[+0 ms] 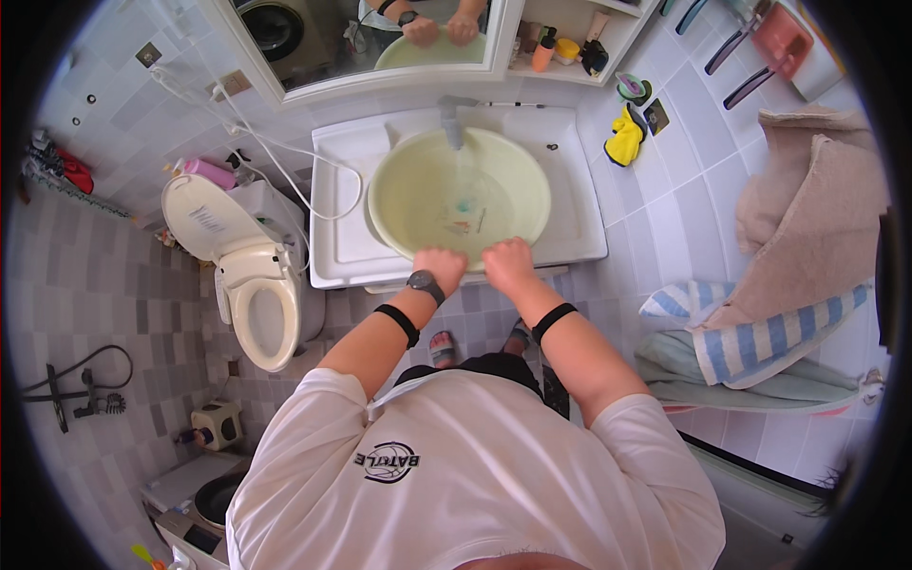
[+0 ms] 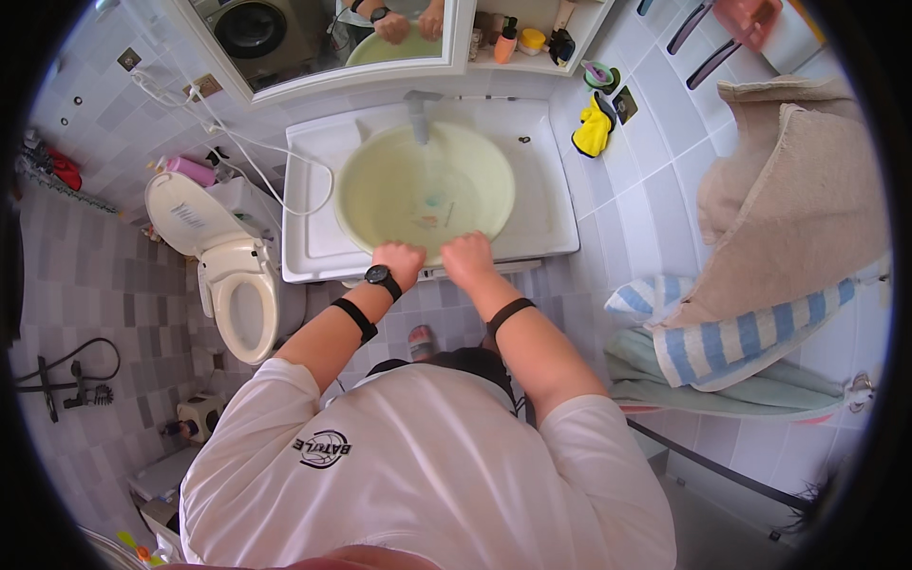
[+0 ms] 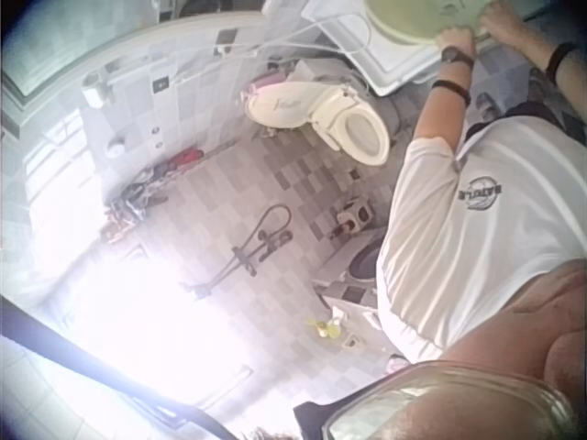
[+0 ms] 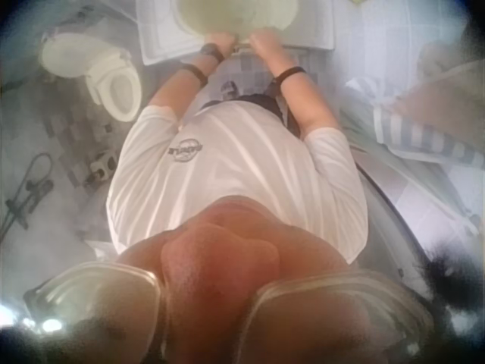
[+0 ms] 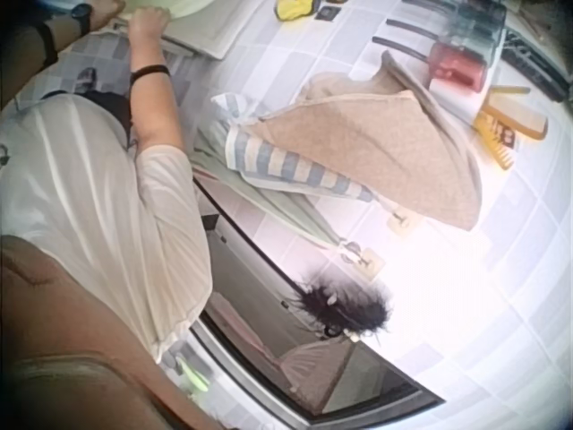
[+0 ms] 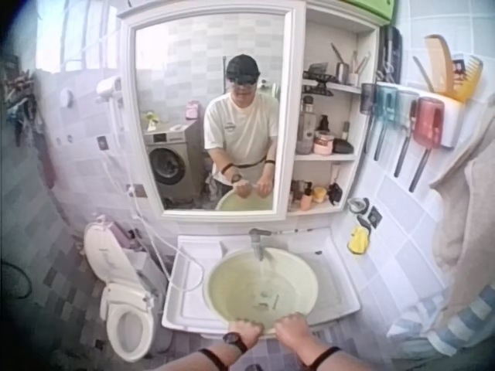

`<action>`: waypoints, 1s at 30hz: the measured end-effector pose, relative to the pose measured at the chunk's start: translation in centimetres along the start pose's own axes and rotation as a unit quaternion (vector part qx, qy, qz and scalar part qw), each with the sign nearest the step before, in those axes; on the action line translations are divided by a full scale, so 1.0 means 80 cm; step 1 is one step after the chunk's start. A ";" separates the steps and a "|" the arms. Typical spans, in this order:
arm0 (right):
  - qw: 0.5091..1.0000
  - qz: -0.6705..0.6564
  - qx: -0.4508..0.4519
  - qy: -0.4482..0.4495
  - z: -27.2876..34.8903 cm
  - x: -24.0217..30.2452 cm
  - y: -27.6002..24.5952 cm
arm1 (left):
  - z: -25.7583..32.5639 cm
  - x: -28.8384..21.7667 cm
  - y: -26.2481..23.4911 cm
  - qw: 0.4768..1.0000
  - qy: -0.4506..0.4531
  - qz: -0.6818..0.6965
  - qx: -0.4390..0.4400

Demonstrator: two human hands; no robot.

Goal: The person fills a light green plastic basin with water from a bathroom sink faucet. After filling it, they carry the basin out of the bathroom into a living area and place it on the floor next to a pair of shoes.

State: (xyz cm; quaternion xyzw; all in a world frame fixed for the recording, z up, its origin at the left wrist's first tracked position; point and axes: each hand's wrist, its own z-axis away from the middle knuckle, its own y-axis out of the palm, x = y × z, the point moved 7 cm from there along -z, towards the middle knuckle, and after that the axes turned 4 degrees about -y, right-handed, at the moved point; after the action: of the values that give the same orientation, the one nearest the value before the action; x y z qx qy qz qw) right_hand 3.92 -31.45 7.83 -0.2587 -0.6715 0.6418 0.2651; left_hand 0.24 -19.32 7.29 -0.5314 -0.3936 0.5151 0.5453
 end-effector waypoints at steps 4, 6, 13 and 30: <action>0.999 0.001 0.033 0.002 -0.001 0.002 0.005 | 0.001 0.002 0.001 1.000 -0.008 -0.003 0.009; 0.999 0.022 0.032 -0.001 -0.002 0.005 0.000 | 0.002 0.002 0.005 1.000 -0.010 -0.006 0.012; 1.000 0.010 0.001 -0.001 0.000 0.002 -0.003 | -0.001 0.002 0.005 1.000 -0.003 -0.004 -0.016; 1.000 -0.009 -0.022 0.000 0.001 0.001 -0.001 | -0.001 0.002 0.005 1.000 -0.002 -0.005 -0.023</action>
State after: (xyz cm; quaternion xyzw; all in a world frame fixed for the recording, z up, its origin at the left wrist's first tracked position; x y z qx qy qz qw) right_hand 3.83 -31.43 7.90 -0.2582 -0.6878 0.6247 0.2647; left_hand 0.28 -19.20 6.87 -0.5405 -0.4088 0.5047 0.5347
